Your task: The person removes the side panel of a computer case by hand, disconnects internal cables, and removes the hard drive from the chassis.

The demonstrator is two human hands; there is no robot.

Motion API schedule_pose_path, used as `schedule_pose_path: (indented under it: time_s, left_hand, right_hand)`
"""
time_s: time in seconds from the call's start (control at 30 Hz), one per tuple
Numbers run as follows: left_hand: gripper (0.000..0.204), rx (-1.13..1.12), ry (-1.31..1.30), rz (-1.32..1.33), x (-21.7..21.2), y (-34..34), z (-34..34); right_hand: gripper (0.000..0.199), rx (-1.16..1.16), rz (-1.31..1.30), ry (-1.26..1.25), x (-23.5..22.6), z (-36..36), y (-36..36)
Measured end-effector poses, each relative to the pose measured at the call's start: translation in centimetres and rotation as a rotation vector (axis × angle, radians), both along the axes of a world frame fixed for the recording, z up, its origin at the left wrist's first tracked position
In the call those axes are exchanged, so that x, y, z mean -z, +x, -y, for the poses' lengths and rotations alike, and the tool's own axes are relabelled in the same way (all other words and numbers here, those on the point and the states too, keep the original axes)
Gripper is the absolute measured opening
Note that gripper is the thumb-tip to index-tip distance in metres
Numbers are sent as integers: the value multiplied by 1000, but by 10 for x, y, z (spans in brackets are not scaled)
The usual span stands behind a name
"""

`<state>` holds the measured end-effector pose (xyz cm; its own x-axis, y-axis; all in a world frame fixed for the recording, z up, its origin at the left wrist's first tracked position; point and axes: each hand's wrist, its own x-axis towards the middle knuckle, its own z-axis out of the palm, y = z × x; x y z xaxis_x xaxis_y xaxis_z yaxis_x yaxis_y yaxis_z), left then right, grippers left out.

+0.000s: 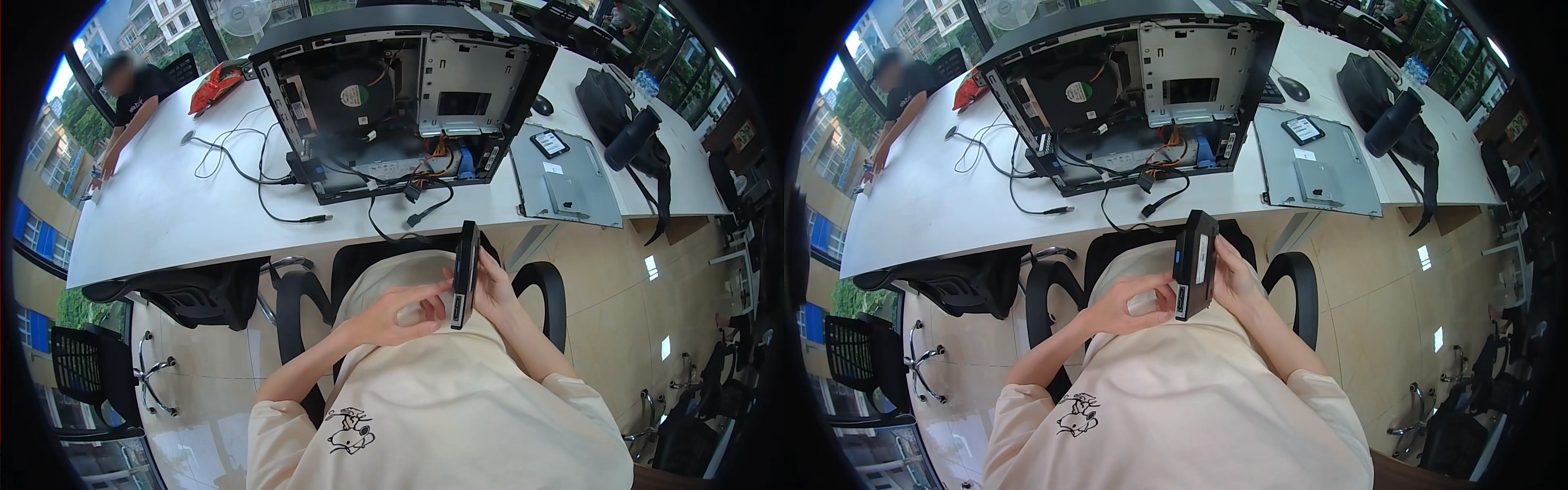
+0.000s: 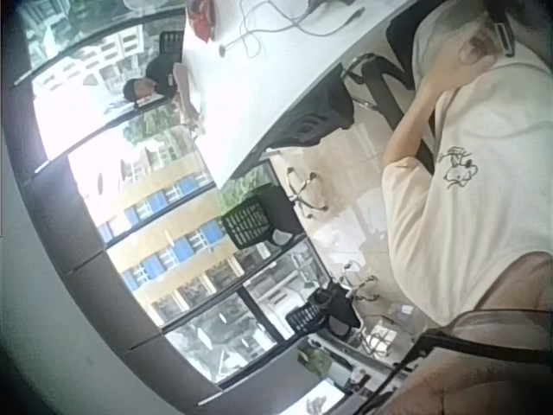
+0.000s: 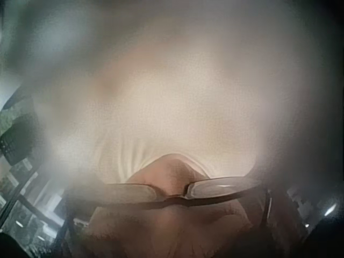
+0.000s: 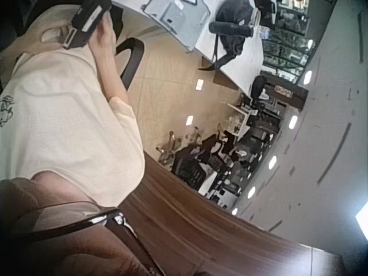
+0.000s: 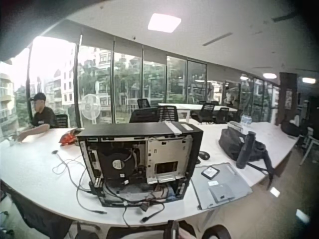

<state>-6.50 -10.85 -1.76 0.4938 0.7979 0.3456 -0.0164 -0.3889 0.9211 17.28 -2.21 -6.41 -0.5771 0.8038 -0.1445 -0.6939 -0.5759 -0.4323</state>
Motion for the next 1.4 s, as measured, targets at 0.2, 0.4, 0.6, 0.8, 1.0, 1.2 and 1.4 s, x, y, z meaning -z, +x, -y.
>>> schedule_pose_path:
  time_s: [0.2, 0.4, 0.6, 0.8, 1.0, 1.2, 1.4]
  left_hand:
    - [78, -82, 6, -69, -2, -8, 0]
    - [74, -294, -62, -77, -1, -7, 2]
    - [47, -270, 76, -172, -44, -2, -2]
    - [11, -373, 707, -413, -104, -21, -48]
    - [19, -745, 454, -972, -91, -16, -70]
    - [21, -604, 426, -975, -65, -8, -88]
    - [20, -503, 334, -821, -81, -6, -87]
  right_hand:
    - [38, 23, 235, 149, -8, -1, -8]
    - [99, -78, 385, 368, -14, 7, -3]
    - [101, -71, 209, 362, -19, 0, 8]
    - [84, 179, 267, 530, -37, -33, 40]
    - [80, 341, 293, 557, -45, -48, 53]
    - [78, 317, 308, 492, -41, -46, 53]
    - [75, 268, 232, 467, -37, -48, 55]
